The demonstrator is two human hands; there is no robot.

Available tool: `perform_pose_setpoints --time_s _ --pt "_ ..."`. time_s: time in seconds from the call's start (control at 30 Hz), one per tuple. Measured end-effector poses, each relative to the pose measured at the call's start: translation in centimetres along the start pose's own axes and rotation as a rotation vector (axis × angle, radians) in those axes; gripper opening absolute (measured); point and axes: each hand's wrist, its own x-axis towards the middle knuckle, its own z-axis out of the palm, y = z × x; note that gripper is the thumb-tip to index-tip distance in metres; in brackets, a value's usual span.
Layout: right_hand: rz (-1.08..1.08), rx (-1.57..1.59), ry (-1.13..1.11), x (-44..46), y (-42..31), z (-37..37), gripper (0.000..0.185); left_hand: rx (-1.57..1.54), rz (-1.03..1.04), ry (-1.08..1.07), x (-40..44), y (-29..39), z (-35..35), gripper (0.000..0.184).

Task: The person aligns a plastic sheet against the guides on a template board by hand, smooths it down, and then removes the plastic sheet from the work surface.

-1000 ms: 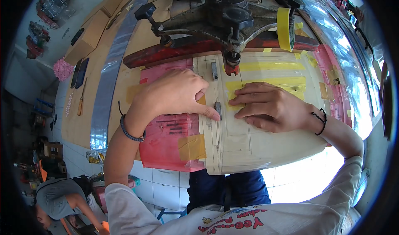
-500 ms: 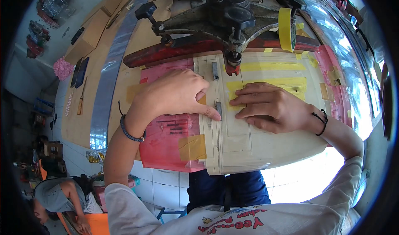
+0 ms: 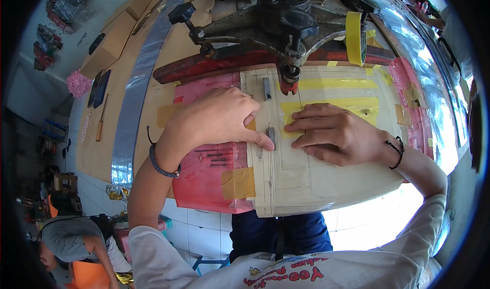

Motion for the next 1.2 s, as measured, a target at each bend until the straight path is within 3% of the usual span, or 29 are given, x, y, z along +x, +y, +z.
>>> perform_pose_setpoints --time_s 1.2 --pt "0.012 -0.01 -0.007 0.15 -0.19 -0.15 0.021 -0.012 0.02 0.009 -0.09 -0.15 0.23 0.079"
